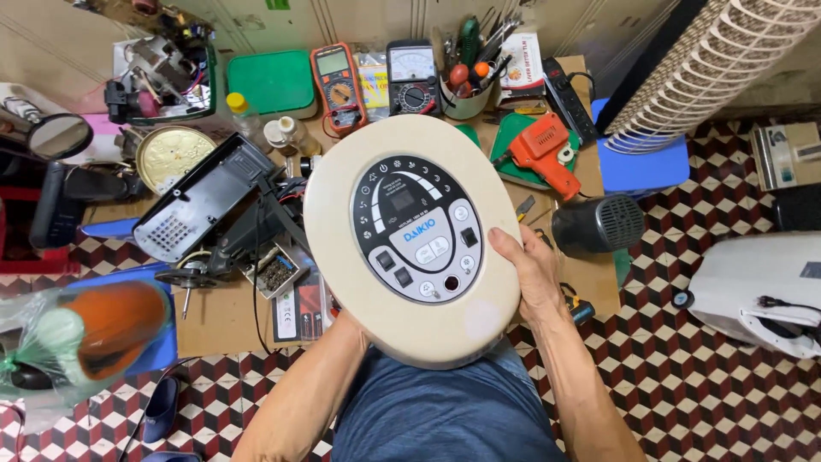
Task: Repairing or assembling a digital control panel with electrical components.
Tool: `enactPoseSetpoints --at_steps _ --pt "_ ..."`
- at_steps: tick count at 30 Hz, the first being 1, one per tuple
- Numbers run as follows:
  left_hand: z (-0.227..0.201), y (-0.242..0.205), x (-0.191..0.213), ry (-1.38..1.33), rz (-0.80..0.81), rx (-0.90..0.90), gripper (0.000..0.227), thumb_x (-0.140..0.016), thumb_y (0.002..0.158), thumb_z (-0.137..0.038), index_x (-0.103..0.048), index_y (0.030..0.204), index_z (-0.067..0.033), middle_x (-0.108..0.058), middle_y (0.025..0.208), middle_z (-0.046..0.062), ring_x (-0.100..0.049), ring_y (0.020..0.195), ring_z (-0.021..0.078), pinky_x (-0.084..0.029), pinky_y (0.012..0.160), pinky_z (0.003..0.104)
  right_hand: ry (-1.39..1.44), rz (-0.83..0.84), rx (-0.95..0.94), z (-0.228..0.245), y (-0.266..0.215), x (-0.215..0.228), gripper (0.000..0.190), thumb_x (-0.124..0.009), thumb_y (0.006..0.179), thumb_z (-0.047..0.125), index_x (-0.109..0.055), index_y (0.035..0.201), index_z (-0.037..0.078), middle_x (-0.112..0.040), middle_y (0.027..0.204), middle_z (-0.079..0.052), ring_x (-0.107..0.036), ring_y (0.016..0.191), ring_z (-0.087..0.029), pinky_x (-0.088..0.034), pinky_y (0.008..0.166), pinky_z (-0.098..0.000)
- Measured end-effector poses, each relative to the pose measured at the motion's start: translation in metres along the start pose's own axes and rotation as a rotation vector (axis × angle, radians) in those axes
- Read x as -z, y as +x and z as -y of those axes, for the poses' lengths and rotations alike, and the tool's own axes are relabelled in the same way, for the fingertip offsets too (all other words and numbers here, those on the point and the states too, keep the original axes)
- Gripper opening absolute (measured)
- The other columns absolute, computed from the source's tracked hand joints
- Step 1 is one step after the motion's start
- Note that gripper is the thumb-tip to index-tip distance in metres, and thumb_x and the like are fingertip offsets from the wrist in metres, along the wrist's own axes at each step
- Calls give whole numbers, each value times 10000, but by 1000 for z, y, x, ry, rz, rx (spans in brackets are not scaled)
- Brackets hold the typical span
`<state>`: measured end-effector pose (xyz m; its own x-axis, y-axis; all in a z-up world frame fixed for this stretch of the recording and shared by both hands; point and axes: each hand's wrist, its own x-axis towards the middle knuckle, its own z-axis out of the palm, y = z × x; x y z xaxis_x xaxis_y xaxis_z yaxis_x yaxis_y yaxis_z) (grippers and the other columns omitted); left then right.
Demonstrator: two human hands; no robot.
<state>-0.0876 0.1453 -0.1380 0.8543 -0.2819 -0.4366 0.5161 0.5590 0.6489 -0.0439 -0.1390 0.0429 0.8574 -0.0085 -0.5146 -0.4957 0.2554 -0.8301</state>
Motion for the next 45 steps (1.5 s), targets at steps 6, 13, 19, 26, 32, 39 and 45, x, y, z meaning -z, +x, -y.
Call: enactPoseSetpoints --at_steps 6,13,19,26,32,39,45 --pt "2 -12 3 3 -16 -11 305 -699 917 -60 -635 1214 -37 -698 1063 126 -666 883 225 -577 732 350 101 21 69 1 -15 -2 639 -767 835 292 -563 1324 -65 -721 1155 -151 -712 987 -181 -586 843 -313" --pt "3 -15 0 19 -5 -24 306 -702 919 -63 -634 1216 -37 -695 1066 124 -661 887 224 -573 735 351 50 -3 142 5 -22 2 653 -767 845 285 -542 1362 -46 -695 1209 -163 -702 1046 -190 -583 892 -323" --pt "-4 -4 -7 34 27 -46 307 -705 920 -65 -634 1217 -38 -693 1067 123 -657 890 224 -569 738 351 107 38 172 9 -26 2 703 -758 854 232 -494 1458 -12 -663 1303 -148 -675 1132 -193 -568 942 -324" --pt "-7 -1 -8 50 54 -48 307 -709 922 -68 -634 1219 -38 -691 1070 121 -653 893 223 -565 741 351 95 55 145 5 -25 10 693 -744 863 226 -512 1468 -19 -673 1297 -141 -668 1117 -185 -554 934 -315" --pt "-5 -2 -2 52 47 -59 308 -712 923 -70 -633 1220 -39 -688 1072 120 -649 896 222 -561 744 351 60 39 137 2 -24 9 679 -738 876 236 -520 1464 -25 -675 1288 -146 -674 1098 -179 -557 922 -306" --pt "-7 2 2 72 67 -51 309 -715 925 -73 -633 1222 -39 -686 1074 119 -645 899 221 -556 747 351 120 -12 137 -1 -25 4 654 -737 865 190 -533 1447 -25 -689 1246 -144 -689 1053 -186 -572 878 -318" --pt "-6 7 0 82 91 -48 310 -718 927 -75 -633 1223 -40 -684 1076 118 -641 902 221 -553 750 351 121 -28 117 2 -27 3 634 -724 879 193 -537 1447 -17 -692 1255 -133 -684 1071 -171 -567 895 -297"
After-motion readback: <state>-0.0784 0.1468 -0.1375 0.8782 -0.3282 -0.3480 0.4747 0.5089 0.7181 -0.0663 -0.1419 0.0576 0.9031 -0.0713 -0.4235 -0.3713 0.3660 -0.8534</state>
